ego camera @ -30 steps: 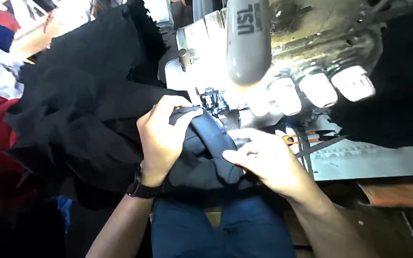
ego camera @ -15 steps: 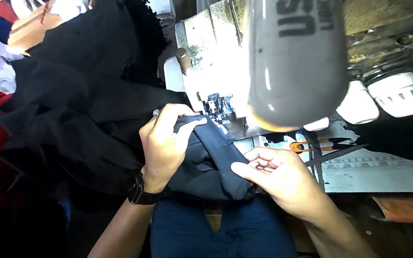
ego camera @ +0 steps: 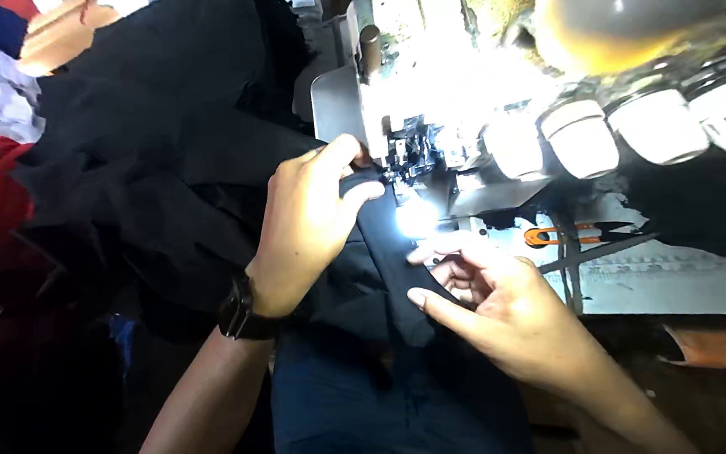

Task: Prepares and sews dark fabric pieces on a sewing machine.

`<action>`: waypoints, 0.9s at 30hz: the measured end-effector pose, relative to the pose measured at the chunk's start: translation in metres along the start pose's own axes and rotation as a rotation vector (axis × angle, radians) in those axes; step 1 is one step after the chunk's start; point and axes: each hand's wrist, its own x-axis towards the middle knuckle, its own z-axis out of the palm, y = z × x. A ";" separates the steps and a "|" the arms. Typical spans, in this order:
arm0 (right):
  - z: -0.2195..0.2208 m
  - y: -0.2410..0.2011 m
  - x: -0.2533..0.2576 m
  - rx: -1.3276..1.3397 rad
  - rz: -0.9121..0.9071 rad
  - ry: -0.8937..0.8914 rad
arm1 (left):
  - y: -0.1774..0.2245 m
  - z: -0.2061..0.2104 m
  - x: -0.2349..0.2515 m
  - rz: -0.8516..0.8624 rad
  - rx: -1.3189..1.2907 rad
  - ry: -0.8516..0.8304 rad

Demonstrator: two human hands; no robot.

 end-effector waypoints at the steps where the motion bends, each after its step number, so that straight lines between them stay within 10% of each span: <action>1: -0.002 -0.002 0.002 -0.050 0.000 -0.040 | 0.002 -0.002 0.001 -0.006 0.035 -0.023; 27: 0.013 -0.008 -0.004 0.129 -0.015 0.217 | -0.038 0.049 0.042 0.008 -0.133 0.147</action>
